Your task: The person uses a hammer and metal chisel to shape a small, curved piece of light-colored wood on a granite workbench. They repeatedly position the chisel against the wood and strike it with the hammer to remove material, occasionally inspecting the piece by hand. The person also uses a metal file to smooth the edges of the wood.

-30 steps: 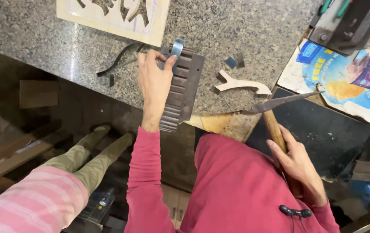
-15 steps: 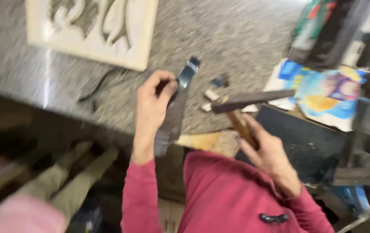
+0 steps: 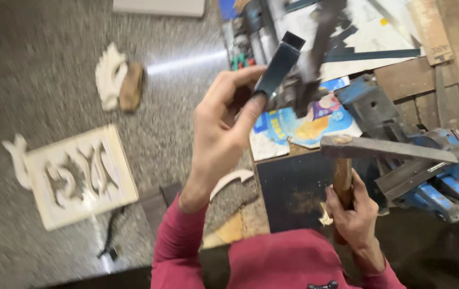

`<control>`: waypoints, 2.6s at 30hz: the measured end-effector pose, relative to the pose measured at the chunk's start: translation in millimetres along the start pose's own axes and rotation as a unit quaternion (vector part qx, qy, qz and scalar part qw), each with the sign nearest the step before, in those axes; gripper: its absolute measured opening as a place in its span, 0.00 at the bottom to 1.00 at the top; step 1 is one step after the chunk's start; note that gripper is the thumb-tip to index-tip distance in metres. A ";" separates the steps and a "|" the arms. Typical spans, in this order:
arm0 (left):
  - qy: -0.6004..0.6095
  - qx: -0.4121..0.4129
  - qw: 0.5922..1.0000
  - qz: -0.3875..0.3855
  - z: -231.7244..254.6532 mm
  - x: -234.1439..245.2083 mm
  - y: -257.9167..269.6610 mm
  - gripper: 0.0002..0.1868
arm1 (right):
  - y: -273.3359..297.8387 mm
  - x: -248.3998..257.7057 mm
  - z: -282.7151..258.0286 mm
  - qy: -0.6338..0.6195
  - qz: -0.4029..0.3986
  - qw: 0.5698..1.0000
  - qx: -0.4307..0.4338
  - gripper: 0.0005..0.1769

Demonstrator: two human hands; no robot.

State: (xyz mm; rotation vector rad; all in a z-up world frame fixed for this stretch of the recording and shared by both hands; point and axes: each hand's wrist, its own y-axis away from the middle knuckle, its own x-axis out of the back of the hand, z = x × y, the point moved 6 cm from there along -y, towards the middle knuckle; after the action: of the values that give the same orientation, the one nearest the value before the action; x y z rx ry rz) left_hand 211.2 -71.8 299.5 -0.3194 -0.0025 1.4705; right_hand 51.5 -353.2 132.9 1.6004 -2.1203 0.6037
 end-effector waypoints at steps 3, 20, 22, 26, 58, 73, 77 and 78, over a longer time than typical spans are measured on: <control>-0.293 -0.196 0.936 -0.019 34.2 -53.4 -10.8 0.11 | -6.4 9.2 18.4 -0.024 0.012 0.999 -0.043 0.32; -0.623 -0.002 0.782 0.027 22.1 -123.4 -74.2 0.08 | -131.2 13.6 16.5 -0.145 -0.098 0.982 0.075 0.36; -0.620 0.030 0.784 0.033 23.6 -125.2 -74.4 0.08 | -147.8 9.6 7.9 -0.201 -0.143 0.967 0.057 0.37; -0.606 0.076 0.791 0.041 24.3 -121.0 -76.0 0.07 | -177.9 -0.4 -11.2 -0.321 -0.217 0.922 0.014 0.40; -0.610 -0.009 0.791 0.040 22.8 -125.4 -75.4 0.07 | -185.2 -8.1 -39.6 -0.280 -0.154 0.932 0.172 0.39; -0.183 0.204 0.955 0.111 -108.6 8.1 115.9 0.15 | 27.6 -0.1 166.9 -0.062 -0.322 0.888 -0.321 0.39; -0.397 0.177 0.883 0.178 -136.9 53.7 200.8 0.13 | 25.0 2.9 146.7 0.174 -0.281 0.936 -0.123 0.33; -0.447 0.167 0.861 0.173 -145.5 59.4 214.5 0.13 | 19.5 2.7 126.3 0.263 -0.250 0.932 -0.006 0.29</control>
State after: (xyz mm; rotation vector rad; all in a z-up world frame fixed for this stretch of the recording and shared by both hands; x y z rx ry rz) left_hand 37.0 -30.3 102.9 0.7038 -0.4540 1.8243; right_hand 23.6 -422.3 29.1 1.6501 -1.2677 0.7325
